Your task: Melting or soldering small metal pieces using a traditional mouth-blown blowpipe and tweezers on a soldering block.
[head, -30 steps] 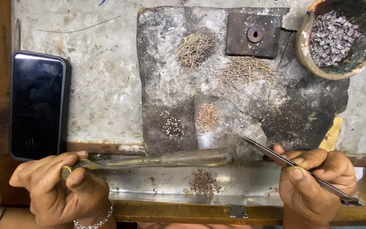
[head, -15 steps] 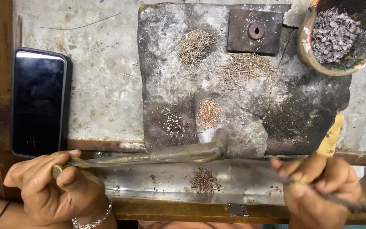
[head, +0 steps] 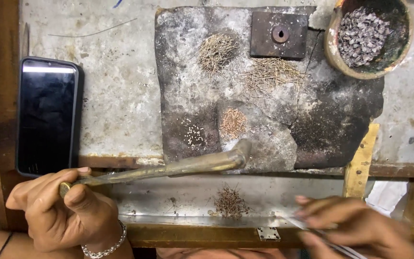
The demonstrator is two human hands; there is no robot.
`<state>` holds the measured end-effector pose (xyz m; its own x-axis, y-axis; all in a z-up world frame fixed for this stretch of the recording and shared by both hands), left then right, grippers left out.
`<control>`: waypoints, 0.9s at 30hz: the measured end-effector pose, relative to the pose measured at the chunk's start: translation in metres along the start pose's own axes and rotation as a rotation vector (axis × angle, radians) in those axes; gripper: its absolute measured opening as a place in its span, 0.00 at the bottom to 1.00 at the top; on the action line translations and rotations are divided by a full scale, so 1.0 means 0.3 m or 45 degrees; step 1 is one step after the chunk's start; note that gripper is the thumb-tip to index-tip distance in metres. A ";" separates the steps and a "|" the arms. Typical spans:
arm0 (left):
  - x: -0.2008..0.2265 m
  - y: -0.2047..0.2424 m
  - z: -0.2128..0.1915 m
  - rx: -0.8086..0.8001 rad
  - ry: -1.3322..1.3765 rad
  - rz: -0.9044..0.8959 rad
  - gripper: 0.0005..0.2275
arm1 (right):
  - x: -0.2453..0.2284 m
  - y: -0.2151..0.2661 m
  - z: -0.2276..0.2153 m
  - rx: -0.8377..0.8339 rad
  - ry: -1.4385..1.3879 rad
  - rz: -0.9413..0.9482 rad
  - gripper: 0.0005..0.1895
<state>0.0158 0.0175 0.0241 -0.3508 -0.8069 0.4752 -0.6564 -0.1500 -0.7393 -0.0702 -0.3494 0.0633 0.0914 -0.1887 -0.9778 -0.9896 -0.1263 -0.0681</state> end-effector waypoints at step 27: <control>0.006 -0.016 -0.012 -0.046 -0.052 -0.011 0.16 | 0.015 -0.270 -0.022 0.299 0.380 -0.153 0.18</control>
<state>0.0158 0.0189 0.0302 -0.3181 -0.8283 0.4613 -0.6833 -0.1370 -0.7172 0.0112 -0.3463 0.0655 0.2021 -0.4655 -0.8617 -0.9651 0.0550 -0.2560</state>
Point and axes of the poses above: each hand's wrist, its own y-axis away from the middle knuckle, its own z-axis out of the palm, x = y × z, the point moved 3 cm from there along -y, towards the middle knuckle, and after that the axes turned 8 degrees about -x, right-handed, at the moved point
